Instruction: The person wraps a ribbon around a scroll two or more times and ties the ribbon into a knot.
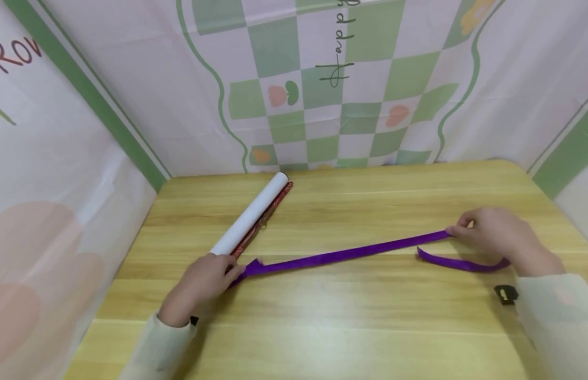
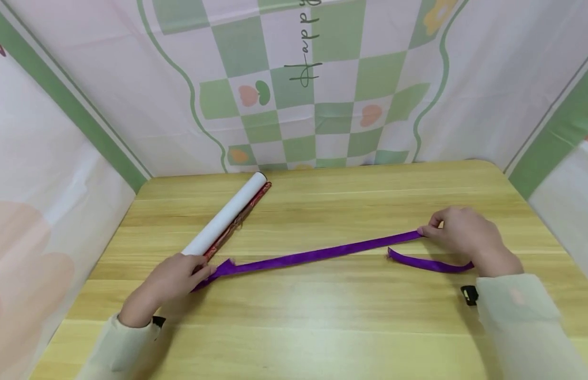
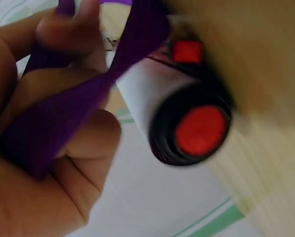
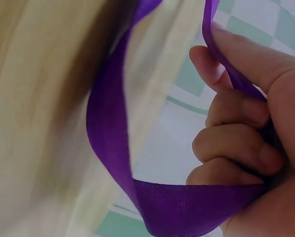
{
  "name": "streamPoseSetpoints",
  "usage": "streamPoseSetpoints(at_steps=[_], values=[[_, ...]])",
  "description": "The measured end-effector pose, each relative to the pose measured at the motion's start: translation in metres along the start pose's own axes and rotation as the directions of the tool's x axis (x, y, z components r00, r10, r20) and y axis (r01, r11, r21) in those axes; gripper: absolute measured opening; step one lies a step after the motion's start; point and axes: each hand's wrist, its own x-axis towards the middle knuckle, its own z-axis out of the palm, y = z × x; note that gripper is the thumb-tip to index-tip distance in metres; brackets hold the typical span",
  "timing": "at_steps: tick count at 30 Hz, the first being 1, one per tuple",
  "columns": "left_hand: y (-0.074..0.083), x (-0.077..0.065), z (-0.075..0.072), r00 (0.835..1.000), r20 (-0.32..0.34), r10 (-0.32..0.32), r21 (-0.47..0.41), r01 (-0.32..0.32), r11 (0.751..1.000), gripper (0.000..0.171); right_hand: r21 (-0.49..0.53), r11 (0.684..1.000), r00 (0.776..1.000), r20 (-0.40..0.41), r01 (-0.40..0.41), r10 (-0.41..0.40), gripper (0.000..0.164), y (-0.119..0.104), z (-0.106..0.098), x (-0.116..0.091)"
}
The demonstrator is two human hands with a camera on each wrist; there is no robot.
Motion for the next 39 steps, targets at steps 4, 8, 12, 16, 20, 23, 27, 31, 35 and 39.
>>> streamPoseSetpoints(at_steps=[4,8,12,16,20,23,27,31,35,39], values=[[-0.004,-0.009,0.001,1.000,0.008,-0.028,0.046,0.028,0.999,0.030,-0.020,1.000,1.000,0.016,0.006,-0.006,0.034,-0.001,0.002,0.001],[-0.004,-0.012,0.000,0.999,-0.030,-0.018,0.077,0.020,0.997,0.025,-0.034,0.999,0.999,0.004,0.035,-0.035,0.034,-0.004,0.002,0.001],[-0.003,-0.015,-0.001,1.000,-0.019,-0.021,0.125,0.024,0.992,0.023,-0.028,0.997,0.997,-0.008,0.076,-0.077,0.030,-0.007,0.005,0.000],[-0.001,-0.019,-0.004,0.999,-0.025,-0.022,0.157,0.026,0.987,0.017,-0.026,0.995,0.996,0.008,0.094,-0.093,0.027,-0.008,0.008,0.001],[0.001,-0.019,-0.010,0.985,-0.170,0.018,0.138,0.006,0.990,0.013,-0.014,0.994,0.994,-0.008,0.108,-0.108,0.028,-0.007,0.010,0.003],[-0.001,-0.009,-0.015,0.953,-0.298,0.053,0.129,-0.015,0.992,0.015,-0.028,0.992,0.991,-0.040,0.123,-0.124,0.036,-0.006,0.011,0.004],[-0.013,0.013,-0.017,0.972,-0.233,0.025,0.138,0.008,0.990,0.034,-0.051,0.992,0.991,-0.049,0.119,-0.122,0.042,-0.007,0.014,0.002],[-0.022,0.033,-0.018,0.998,-0.004,-0.057,0.109,0.057,0.992,0.055,-0.034,0.993,0.993,-0.040,0.109,-0.111,0.043,-0.007,0.018,0.002],[-0.017,0.043,-0.019,0.990,0.097,-0.101,0.111,0.090,0.990,0.063,-0.027,0.995,0.995,-0.033,0.096,-0.097,0.043,-0.008,0.018,0.002],[-0.009,0.048,-0.022,0.990,0.109,-0.087,0.186,0.066,0.980,0.052,-0.040,0.996,0.996,-0.020,0.086,-0.087,0.043,-0.008,0.016,0.001]])
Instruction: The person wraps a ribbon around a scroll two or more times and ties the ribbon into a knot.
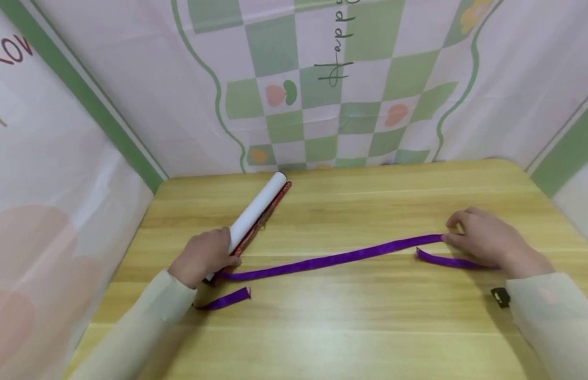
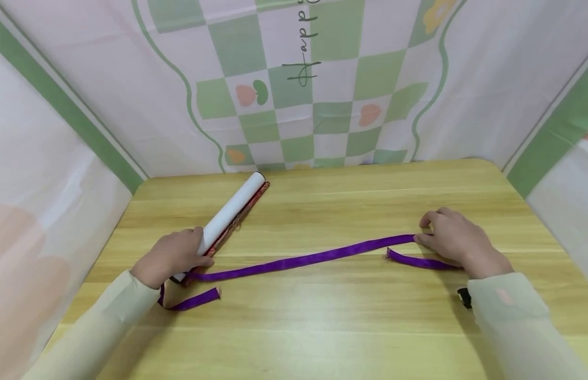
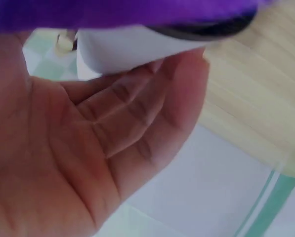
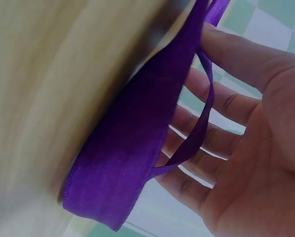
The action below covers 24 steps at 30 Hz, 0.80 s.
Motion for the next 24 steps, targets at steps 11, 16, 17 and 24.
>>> streamPoseSetpoints(at_steps=[11,16,17,24], values=[[-0.008,0.002,-0.009,0.994,-0.072,0.077,0.194,-0.062,0.979,0.027,0.018,0.999,1.000,0.009,0.028,-0.028,0.042,-0.001,-0.001,-0.003],[-0.021,0.003,-0.009,0.979,-0.178,0.095,0.233,-0.052,0.971,0.030,0.017,0.999,0.999,-0.011,0.046,-0.046,0.039,-0.001,0.001,-0.005],[-0.023,0.003,-0.008,0.973,-0.206,0.105,0.237,-0.055,0.970,0.031,0.017,0.998,0.998,-0.020,0.054,-0.054,0.038,-0.001,0.001,-0.006],[-0.022,0.003,-0.005,0.859,-0.425,0.285,0.314,-0.156,0.937,0.035,0.061,0.993,0.986,-0.145,0.097,-0.087,0.043,-0.028,-0.007,-0.007]])
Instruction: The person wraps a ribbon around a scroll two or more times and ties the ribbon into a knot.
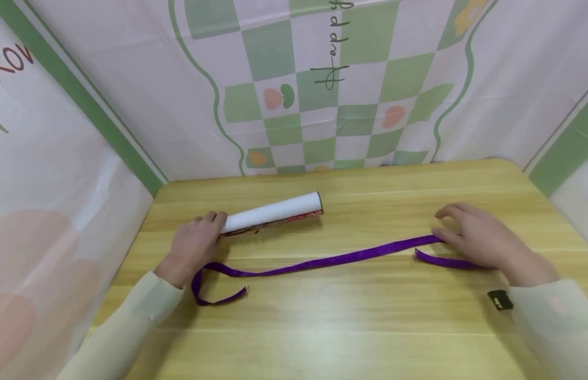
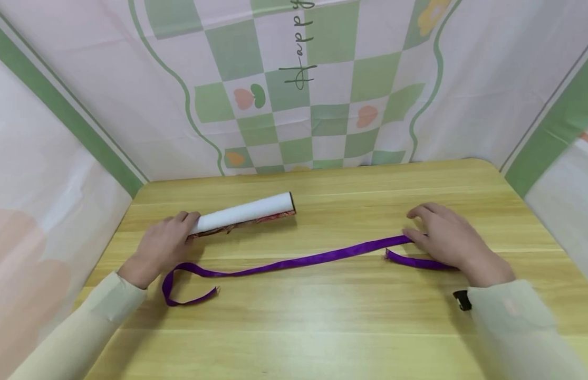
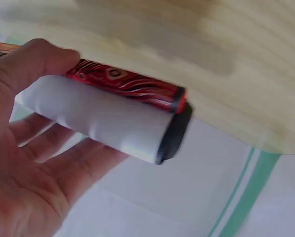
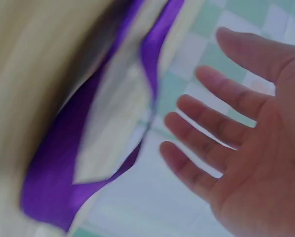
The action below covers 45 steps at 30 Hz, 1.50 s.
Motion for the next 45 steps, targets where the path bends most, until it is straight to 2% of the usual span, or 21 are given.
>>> streamPoseSetpoints(at_steps=[3,6,8,10,13,16,18,21,22,24,25,28,30,32,36,40,42,43,45], values=[[0.010,0.008,-0.003,0.993,-0.076,0.092,0.014,-0.091,0.996,0.046,0.091,0.995,0.998,-0.047,0.038,-0.034,0.045,-0.025,-0.004,0.003],[0.024,0.018,-0.004,0.975,-0.115,0.190,0.036,-0.187,0.982,0.051,0.200,0.974,0.993,-0.068,0.107,-0.095,0.044,-0.054,-0.003,0.004],[0.034,0.026,-0.003,0.956,-0.137,0.259,0.063,-0.253,0.966,0.052,0.278,0.948,0.988,-0.052,0.154,-0.145,0.042,-0.074,0.002,0.004],[0.044,0.033,-0.002,0.930,-0.168,0.328,0.094,-0.316,0.944,0.053,0.368,0.909,0.979,-0.021,0.196,-0.202,0.042,-0.093,0.009,0.002],[0.059,0.044,-0.001,0.877,-0.220,0.427,0.142,-0.404,0.904,0.053,0.550,0.809,0.954,0.066,0.208,-0.291,0.046,-0.117,0.021,-0.001],[0.073,0.054,0.000,0.821,-0.285,0.495,0.171,-0.465,0.869,0.050,0.699,0.704,0.926,0.173,0.124,-0.335,0.051,-0.134,0.030,-0.005],[0.079,0.059,0.001,0.789,-0.323,0.522,0.183,-0.490,0.853,0.047,0.743,0.666,0.917,0.225,0.056,-0.329,0.053,-0.142,0.034,-0.007],[0.087,0.067,0.002,0.756,-0.357,0.548,0.198,-0.512,0.836,0.044,0.777,0.629,0.911,0.277,-0.026,-0.305,0.056,-0.150,0.038,-0.010],[0.089,0.069,0.003,0.748,-0.360,0.558,0.208,-0.518,0.830,0.044,0.791,0.610,0.908,0.291,-0.051,-0.302,0.057,-0.152,0.039,-0.010],[0.093,0.073,0.004,0.737,-0.355,0.575,0.227,-0.529,0.818,0.046,0.831,0.547,0.890,0.323,-0.104,-0.322,0.062,-0.154,0.042,-0.012],[0.096,0.075,0.004,0.734,-0.346,0.585,0.239,-0.534,0.811,0.048,0.851,0.506,0.878,0.344,-0.142,-0.332,0.066,-0.154,0.043,-0.013],[0.104,0.080,0.005,0.728,-0.308,0.613,0.248,-0.560,0.790,0.051,0.904,0.358,0.847,0.371,-0.235,-0.382,0.073,-0.156,0.050,-0.018],[0.110,0.084,0.006,0.732,-0.277,0.622,0.242,-0.573,0.783,0.052,0.918,0.279,0.837,0.378,-0.283,-0.395,0.075,-0.159,0.054,-0.021],[0.116,0.087,0.008,0.741,-0.246,0.624,0.229,-0.581,0.781,0.050,0.919,0.236,0.838,0.386,-0.315,-0.386,0.074,-0.162,0.058,-0.023],[0.126,0.090,0.012,0.754,-0.190,0.629,0.261,-0.579,0.772,0.049,0.907,0.215,0.846,0.417,-0.362,-0.334,0.076,-0.166,0.064,-0.025],[0.131,0.088,0.016,0.732,-0.156,0.663,0.256,-0.618,0.743,0.047,0.896,0.220,0.851,0.438,-0.386,-0.290,0.078,-0.168,0.069,-0.025],[0.133,0.088,0.018,0.722,-0.150,0.675,0.222,-0.641,0.735,0.045,0.887,0.246,0.854,0.449,-0.391,-0.262,0.077,-0.169,0.071,-0.024],[0.134,0.088,0.019,0.720,-0.147,0.679,0.203,-0.650,0.733,0.044,0.882,0.272,0.860,0.450,-0.385,-0.242,0.076,-0.170,0.071,-0.024],[0.136,0.090,0.020,0.720,-0.137,0.680,0.183,-0.656,0.732,0.041,0.867,0.350,0.878,0.437,-0.353,-0.195,0.073,-0.172,0.072,-0.024]])
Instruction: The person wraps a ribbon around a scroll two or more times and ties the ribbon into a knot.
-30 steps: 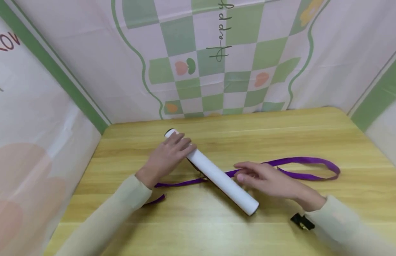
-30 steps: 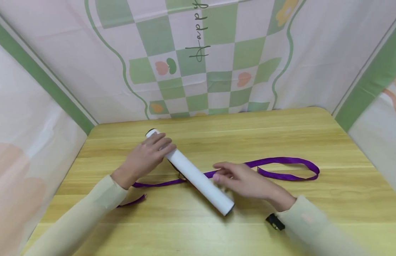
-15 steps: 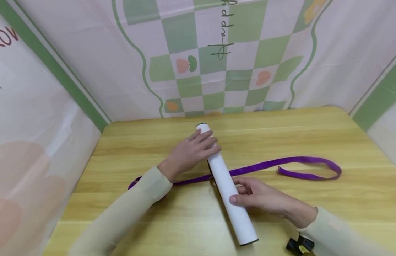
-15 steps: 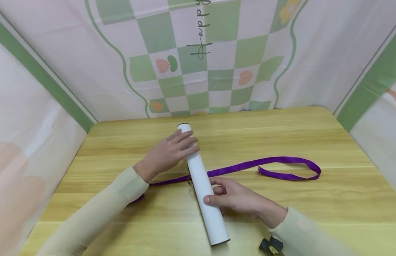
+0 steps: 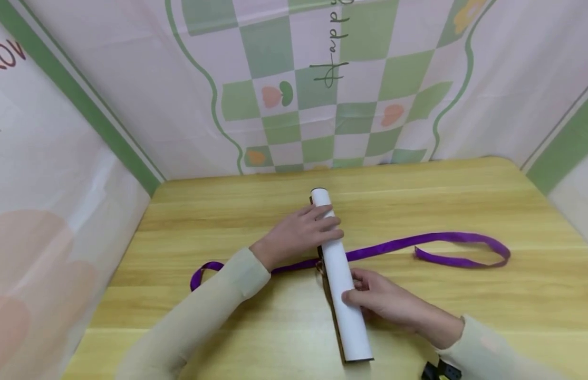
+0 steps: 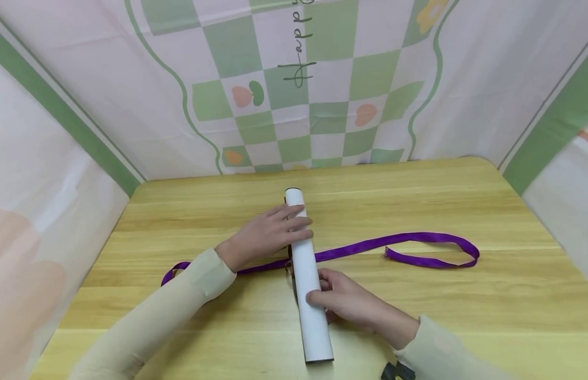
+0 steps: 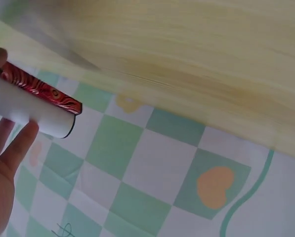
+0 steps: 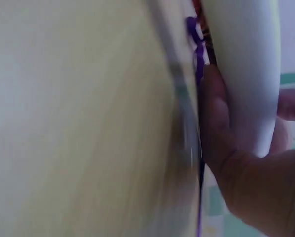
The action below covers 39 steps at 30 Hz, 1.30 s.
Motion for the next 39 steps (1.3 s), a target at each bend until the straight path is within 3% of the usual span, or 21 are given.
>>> streamPoseSetpoints(at_steps=[4,7,10,17,22,25,28,30,33,36,39], values=[[0.000,0.010,0.000,0.999,0.041,-0.005,-0.024,0.006,1.000,0.038,-0.214,0.977,0.990,-0.134,0.007,-0.036,0.071,-0.003,0.002,-0.002],[0.001,0.016,0.001,0.995,0.098,-0.012,-0.046,0.016,0.999,0.038,-0.305,0.952,0.982,-0.180,-0.005,-0.052,0.079,-0.006,0.001,-0.005],[0.004,0.019,0.002,0.988,0.153,-0.016,-0.074,0.028,0.997,0.037,-0.358,0.934,0.983,-0.172,0.002,-0.067,0.088,-0.008,0.000,-0.006],[0.007,0.018,0.000,0.973,0.225,-0.050,-0.144,0.084,0.986,0.033,-0.393,0.918,0.986,-0.119,0.058,-0.113,0.091,-0.009,0.006,0.000],[0.010,0.020,-0.002,0.967,0.248,-0.052,-0.120,0.083,0.989,0.037,-0.391,0.920,0.988,-0.127,0.034,-0.091,0.092,-0.009,0.010,0.000],[0.013,0.020,-0.001,0.967,0.248,-0.054,-0.099,0.080,0.992,0.042,-0.439,0.898,0.989,-0.116,0.031,-0.090,0.089,-0.011,0.004,-0.003],[0.013,0.012,-0.003,0.963,0.256,-0.084,-0.097,0.112,0.989,0.048,-0.577,0.815,0.982,-0.113,0.061,-0.153,0.075,-0.016,-0.009,-0.006],[0.011,0.003,-0.006,0.956,0.269,-0.117,-0.109,0.151,0.982,0.051,-0.701,0.711,0.963,-0.144,0.064,-0.229,0.060,-0.019,-0.020,-0.009],[0.008,-0.014,-0.014,0.937,0.303,-0.173,-0.185,0.236,0.954,0.049,-0.852,0.523,0.912,-0.223,-0.010,-0.345,0.043,-0.022,-0.040,-0.013],[0.007,-0.036,-0.024,0.903,0.373,-0.213,-0.283,0.330,0.901,0.042,-0.916,0.387,0.875,-0.269,-0.104,-0.401,0.041,-0.022,-0.064,-0.019],[0.008,-0.063,-0.033,0.854,0.451,-0.259,-0.329,0.429,0.841,0.042,-0.940,0.300,0.886,-0.271,-0.160,-0.376,0.049,-0.020,-0.089,-0.024]])
